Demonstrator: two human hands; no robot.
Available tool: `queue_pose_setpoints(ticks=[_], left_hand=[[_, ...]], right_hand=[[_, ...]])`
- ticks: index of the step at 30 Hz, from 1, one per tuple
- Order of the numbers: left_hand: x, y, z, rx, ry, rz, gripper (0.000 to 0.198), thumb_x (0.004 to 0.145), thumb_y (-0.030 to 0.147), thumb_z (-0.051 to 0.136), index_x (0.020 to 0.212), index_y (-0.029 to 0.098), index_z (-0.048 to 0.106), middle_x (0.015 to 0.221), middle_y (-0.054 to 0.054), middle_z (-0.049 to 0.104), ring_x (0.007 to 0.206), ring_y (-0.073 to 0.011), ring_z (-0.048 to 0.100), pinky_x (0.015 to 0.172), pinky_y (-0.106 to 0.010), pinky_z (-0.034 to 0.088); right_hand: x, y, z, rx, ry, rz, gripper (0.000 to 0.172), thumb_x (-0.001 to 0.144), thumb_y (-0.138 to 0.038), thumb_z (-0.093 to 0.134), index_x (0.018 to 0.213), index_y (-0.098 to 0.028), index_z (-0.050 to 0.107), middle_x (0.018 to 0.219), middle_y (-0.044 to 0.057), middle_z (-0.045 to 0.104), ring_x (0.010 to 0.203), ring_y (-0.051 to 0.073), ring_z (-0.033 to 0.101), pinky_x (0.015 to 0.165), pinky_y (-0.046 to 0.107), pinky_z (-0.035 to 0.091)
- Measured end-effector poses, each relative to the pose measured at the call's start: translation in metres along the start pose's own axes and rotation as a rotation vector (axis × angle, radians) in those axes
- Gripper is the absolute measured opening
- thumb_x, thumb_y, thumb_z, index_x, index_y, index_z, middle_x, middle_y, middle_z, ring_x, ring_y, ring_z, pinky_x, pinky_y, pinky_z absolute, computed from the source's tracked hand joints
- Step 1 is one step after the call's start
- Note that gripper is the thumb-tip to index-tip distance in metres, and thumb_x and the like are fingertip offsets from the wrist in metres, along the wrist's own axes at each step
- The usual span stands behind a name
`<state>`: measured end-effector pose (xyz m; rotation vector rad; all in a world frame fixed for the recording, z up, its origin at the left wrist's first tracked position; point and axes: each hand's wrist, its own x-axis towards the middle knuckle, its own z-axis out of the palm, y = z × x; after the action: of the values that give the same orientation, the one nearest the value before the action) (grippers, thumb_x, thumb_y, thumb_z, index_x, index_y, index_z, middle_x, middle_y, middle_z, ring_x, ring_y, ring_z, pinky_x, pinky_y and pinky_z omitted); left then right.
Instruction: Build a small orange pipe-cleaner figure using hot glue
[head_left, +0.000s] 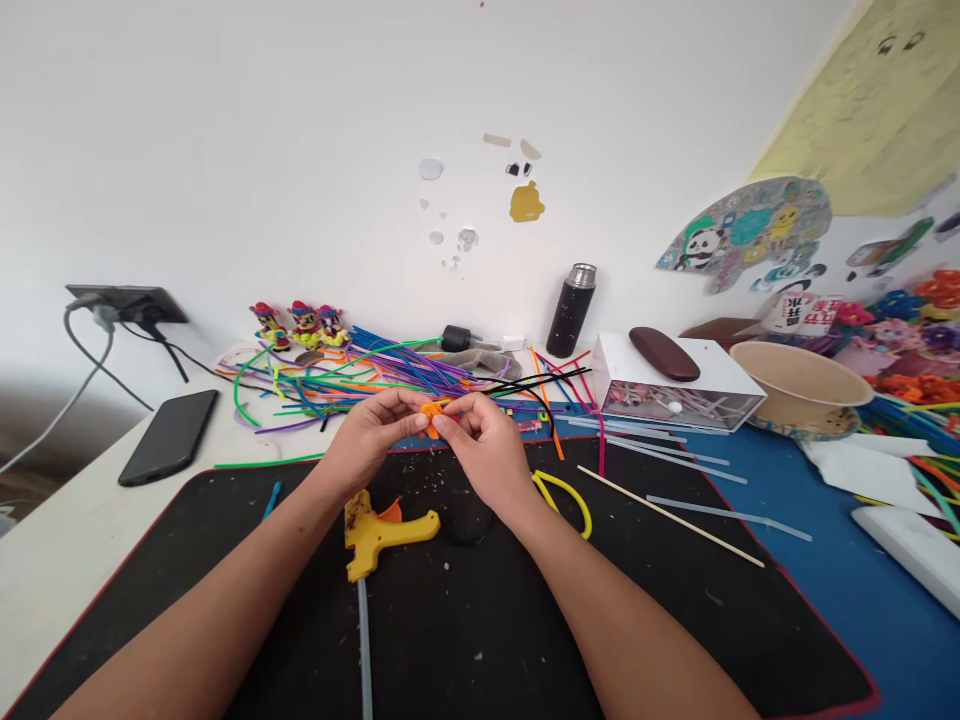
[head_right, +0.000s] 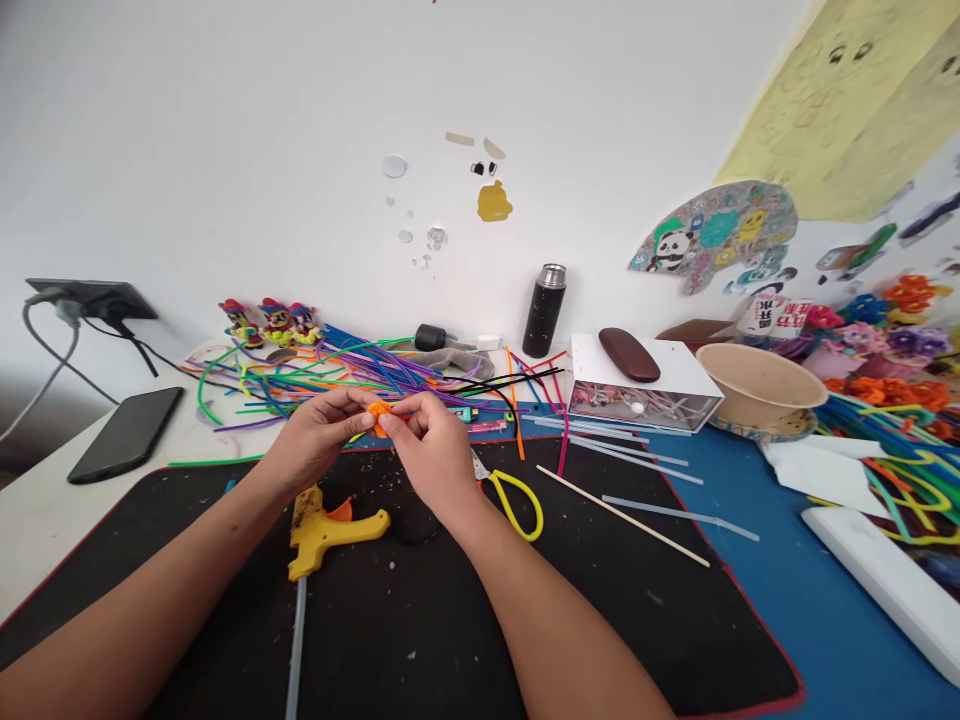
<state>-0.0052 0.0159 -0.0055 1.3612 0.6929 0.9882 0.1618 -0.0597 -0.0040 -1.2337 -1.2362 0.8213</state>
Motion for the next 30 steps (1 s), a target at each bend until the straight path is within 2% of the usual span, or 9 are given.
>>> queue_pose_setpoints(ticks=[6, 13, 25, 30], left_hand=[[0.0011, -0.0022, 0.0016, -0.014, 0.026, -0.011, 0.036, 0.061, 0.035, 0.099, 0.086, 0.019, 0.079, 0.08, -0.004, 0.077, 0.072, -0.0173, 0.067, 0.073, -0.028, 0.055], [-0.0004, -0.0018, 0.0058, -0.037, 0.053, -0.023, 0.039, 0.057, 0.033, 0.1, 0.085, 0.017, 0.079, 0.081, -0.004, 0.076, 0.073, -0.0171, 0.067, 0.074, -0.028, 0.054], [-0.001, -0.0061, 0.0095, -0.062, 0.046, 0.0, 0.034, 0.061, 0.033, 0.099, 0.083, 0.016, 0.078, 0.077, -0.003, 0.074, 0.071, -0.0145, 0.064, 0.071, -0.025, 0.052], [-0.0008, -0.0097, 0.0092, -0.069, 0.027, 0.028, 0.03, 0.07, 0.035, 0.095, 0.086, 0.017, 0.078, 0.078, -0.003, 0.074, 0.071, -0.0144, 0.064, 0.071, -0.026, 0.053]], right_hand=[[0.0013, 0.0013, -0.0009, 0.03, 0.0, -0.013, 0.021, 0.088, -0.042, 0.072, 0.088, -0.022, 0.064, 0.058, -0.007, 0.053, 0.052, 0.013, 0.047, 0.052, 0.026, 0.034], [0.0027, 0.0043, -0.0007, 0.101, -0.02, 0.04, 0.026, 0.086, -0.045, 0.074, 0.085, -0.022, 0.062, 0.057, -0.007, 0.053, 0.048, 0.012, 0.045, 0.048, 0.024, 0.033], [0.0048, 0.0077, 0.0016, 0.239, -0.021, 0.106, 0.032, 0.082, -0.049, 0.078, 0.08, -0.022, 0.059, 0.055, -0.008, 0.054, 0.04, 0.009, 0.04, 0.041, 0.023, 0.029], [0.0043, 0.0086, 0.0028, 0.268, -0.015, 0.107, 0.033, 0.082, -0.048, 0.078, 0.079, -0.022, 0.059, 0.054, -0.008, 0.054, 0.039, 0.008, 0.039, 0.04, 0.022, 0.029]])
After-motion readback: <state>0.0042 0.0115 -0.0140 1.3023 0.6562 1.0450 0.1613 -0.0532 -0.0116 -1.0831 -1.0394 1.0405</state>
